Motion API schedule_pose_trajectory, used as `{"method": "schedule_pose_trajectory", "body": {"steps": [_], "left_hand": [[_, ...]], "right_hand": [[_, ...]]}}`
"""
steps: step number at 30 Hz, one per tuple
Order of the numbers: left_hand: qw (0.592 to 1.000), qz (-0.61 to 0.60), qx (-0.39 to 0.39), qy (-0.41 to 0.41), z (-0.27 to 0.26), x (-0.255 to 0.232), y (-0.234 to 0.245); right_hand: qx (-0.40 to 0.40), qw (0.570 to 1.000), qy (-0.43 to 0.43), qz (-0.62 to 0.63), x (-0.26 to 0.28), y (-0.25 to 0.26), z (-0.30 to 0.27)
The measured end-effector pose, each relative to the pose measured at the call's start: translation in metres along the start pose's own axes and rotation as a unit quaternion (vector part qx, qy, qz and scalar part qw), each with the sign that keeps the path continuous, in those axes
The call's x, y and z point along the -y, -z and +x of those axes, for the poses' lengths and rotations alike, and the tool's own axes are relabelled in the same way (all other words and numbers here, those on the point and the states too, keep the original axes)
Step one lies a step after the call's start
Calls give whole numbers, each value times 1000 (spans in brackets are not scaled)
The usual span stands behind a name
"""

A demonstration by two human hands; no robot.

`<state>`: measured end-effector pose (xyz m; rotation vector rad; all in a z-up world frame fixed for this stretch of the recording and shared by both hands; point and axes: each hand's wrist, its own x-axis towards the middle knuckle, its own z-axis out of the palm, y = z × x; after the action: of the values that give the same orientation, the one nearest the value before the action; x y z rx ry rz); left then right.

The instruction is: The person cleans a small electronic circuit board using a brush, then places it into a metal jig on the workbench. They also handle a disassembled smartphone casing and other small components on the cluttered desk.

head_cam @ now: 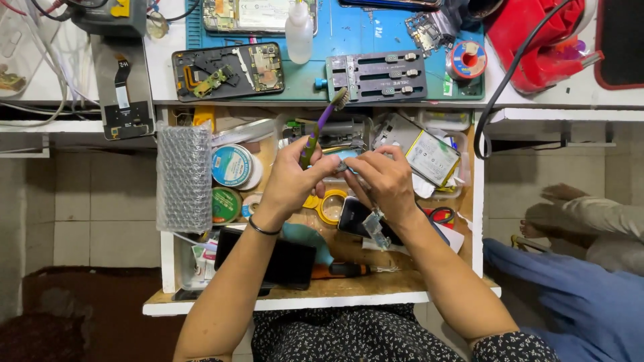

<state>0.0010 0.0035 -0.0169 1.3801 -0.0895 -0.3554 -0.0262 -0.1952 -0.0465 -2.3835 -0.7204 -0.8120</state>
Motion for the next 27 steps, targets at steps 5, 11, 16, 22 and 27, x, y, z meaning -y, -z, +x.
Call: {"method": "schedule_pose_trajectory", "body": {"steps": [5, 11, 16, 22, 27], "left_hand": [[1000, -9, 20, -15, 0, -7, 2], [998, 19, 53, -23, -2, -4, -1], [988, 145, 26, -52, -3, -13, 0], [932, 328, -63, -137, -2, -15, 16], [904, 372, 56, -203, -6, -33, 1]], "right_hand": [[-25, 955, -201, 216, 7, 10, 4], [83, 695, -365, 613, 14, 22, 11], [115, 669, -369, 635, -9, -6, -28], [1, 699, -418, 581, -32, -14, -42], [-22, 679, -420, 602, -20, 5, -23]]}}
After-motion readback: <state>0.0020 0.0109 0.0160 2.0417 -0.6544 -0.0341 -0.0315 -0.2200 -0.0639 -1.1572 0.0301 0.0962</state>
